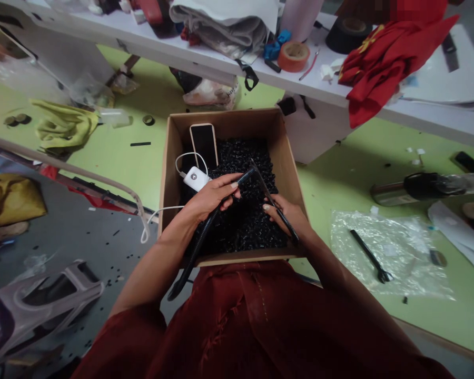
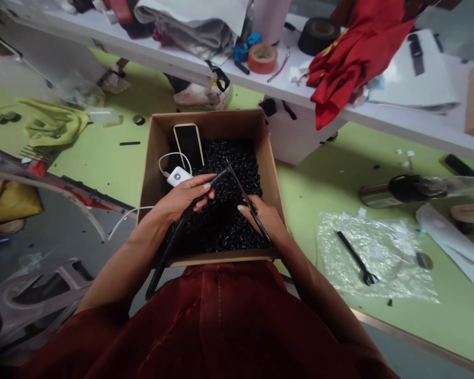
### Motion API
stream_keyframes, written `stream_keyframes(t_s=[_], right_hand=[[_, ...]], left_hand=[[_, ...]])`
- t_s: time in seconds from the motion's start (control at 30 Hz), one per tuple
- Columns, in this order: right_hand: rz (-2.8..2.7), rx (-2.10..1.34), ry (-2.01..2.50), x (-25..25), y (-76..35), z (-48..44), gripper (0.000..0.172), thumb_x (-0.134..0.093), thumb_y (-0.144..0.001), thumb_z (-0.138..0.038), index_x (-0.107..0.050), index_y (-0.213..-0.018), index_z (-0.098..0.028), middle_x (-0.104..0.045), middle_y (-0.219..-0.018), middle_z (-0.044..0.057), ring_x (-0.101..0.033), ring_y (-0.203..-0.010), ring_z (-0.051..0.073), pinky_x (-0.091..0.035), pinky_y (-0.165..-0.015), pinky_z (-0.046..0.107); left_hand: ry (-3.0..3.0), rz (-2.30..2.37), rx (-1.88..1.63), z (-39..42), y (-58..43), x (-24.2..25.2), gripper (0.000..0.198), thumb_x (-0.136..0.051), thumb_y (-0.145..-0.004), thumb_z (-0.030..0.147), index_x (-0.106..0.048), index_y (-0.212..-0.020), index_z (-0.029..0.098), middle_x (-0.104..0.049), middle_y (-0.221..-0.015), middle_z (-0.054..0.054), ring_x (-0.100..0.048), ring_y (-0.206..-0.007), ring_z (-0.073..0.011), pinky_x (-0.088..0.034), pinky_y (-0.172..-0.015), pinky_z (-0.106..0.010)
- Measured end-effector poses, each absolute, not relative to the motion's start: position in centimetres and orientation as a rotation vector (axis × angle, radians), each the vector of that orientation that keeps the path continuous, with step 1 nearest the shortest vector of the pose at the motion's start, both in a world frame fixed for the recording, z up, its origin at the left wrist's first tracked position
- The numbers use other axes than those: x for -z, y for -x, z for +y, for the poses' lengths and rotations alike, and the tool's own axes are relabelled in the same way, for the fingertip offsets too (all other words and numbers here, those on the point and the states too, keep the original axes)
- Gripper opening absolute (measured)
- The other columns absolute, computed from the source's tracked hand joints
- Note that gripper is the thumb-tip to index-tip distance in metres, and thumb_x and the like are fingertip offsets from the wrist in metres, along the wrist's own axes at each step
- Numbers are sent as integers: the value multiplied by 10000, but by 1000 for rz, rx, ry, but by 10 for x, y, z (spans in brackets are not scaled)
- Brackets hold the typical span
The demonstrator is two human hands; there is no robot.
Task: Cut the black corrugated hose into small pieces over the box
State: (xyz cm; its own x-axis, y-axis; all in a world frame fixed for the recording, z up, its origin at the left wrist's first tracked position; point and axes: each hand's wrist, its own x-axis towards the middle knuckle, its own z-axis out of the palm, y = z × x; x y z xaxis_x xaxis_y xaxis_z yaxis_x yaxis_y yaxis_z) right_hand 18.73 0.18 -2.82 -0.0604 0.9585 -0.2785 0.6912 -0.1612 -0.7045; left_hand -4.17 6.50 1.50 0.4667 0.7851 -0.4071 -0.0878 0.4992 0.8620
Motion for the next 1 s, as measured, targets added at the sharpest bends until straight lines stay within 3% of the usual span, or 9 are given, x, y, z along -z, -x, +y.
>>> stream_keyframes(t_s=[0.27,0.57,0.8,1.0], right_hand=[[-1666,-1218,1842,16,-183,2,330,-411,-902,-473,-583,-1048,-232,-692,-734,3,-654,-625,150,-494,-659,284],[-1608,-1168,1855,17,-183,2,397,-499,-833,-473,-588,-1133,-228,-684,-798,25,-643,-640,168,-501,-666,312],[-1768,-1148,1791,18,-184,2,471,-509,-819,-479,-516,-1209,-217,-691,-984,66,-652,-865,233,-485,-779,361],[-1788,-1163,1776,17,-182,3,478,-500,-814,-468,-501,-1215,-206,-689,-1017,76,-653,-875,230,-490,-777,352]], left_hand=[[-961,1048,-684,66,39,-17,155,-513,-881,164,-589,-1006,113,-585,-725,10,-404,-413,-11,-270,-387,-179],[-1064,1116,-676,65,37,-17,151,-490,-892,147,-591,-1002,129,-579,-727,17,-393,-422,-11,-270,-389,-180],[-1129,1153,-656,66,36,-15,164,-459,-902,152,-573,-1017,130,-571,-750,15,-388,-425,-9,-275,-384,-174],[-1174,1164,-645,66,35,-12,163,-470,-889,157,-575,-1012,134,-571,-749,14,-395,-433,-15,-284,-390,-176]])
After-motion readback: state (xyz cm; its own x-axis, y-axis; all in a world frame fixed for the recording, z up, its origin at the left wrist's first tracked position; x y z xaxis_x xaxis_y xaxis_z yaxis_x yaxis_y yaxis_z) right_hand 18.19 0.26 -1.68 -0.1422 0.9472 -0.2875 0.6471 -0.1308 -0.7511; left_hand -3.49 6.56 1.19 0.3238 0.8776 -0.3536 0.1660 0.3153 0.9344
